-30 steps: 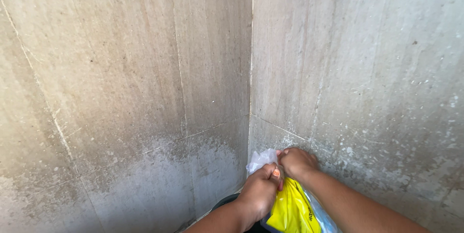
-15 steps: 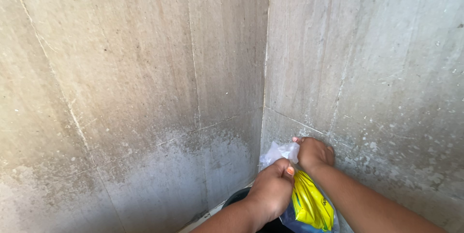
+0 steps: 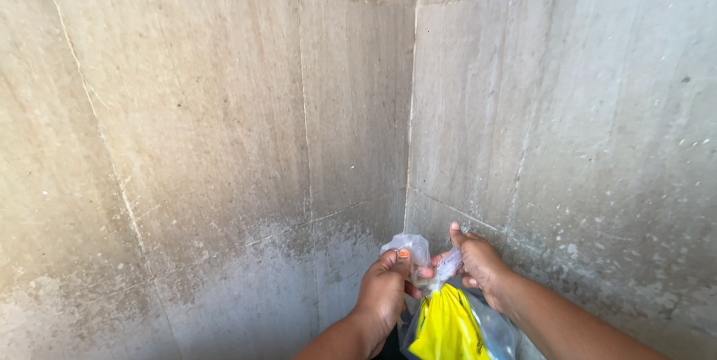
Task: The person gathers the edges of a transparent plastic garbage bag containing various waste items inside a dark bucket. They twist the top of the bag and tie it into a knot to secure the contents.
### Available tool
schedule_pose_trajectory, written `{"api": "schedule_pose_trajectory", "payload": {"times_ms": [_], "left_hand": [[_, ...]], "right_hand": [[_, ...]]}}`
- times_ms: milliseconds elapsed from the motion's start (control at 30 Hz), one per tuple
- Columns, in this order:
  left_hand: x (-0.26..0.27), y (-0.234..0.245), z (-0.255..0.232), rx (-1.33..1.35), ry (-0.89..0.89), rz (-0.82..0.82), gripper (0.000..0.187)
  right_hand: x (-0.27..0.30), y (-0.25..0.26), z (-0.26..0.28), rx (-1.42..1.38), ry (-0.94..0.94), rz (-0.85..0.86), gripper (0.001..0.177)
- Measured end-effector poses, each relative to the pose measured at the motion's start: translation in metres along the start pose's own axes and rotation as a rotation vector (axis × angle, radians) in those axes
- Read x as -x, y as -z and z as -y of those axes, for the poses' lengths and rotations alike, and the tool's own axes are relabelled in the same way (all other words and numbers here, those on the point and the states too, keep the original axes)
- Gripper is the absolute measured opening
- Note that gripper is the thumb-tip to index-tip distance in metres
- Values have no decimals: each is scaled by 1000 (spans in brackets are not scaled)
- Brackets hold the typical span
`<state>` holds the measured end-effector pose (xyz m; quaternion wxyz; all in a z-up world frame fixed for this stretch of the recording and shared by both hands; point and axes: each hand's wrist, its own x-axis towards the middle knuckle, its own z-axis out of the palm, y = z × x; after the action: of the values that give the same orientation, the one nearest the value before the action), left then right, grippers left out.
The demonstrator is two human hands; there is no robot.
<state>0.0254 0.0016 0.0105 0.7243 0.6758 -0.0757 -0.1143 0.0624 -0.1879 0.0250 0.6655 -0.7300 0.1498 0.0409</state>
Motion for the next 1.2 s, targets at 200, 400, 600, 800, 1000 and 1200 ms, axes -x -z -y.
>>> {"api": "schedule_pose_trajectory", "payload": {"times_ms": [200,400,600,800,1000,1200], "left_hand": [[-17,0,8,66,-45,76,32],[-29,-21,23,48,5,217,30],[-11,-40,8,-47,-55,283,25],[29,10,-18,-122,-124,279,24],[39,16,-25,142,209,-240,21],[22,38,-2,171,399,214,20]], "right_hand": [[-25,20,-12,-382,-11,-56,34],[-69,30,-34,-517,-87,-179,26],[-61,57,-9,-507,-96,-124,30],[4,53,19,-485,-145,38,29],[14,49,38,-778,-95,127,33],[74,41,59,-7,-59,464,59]]}}
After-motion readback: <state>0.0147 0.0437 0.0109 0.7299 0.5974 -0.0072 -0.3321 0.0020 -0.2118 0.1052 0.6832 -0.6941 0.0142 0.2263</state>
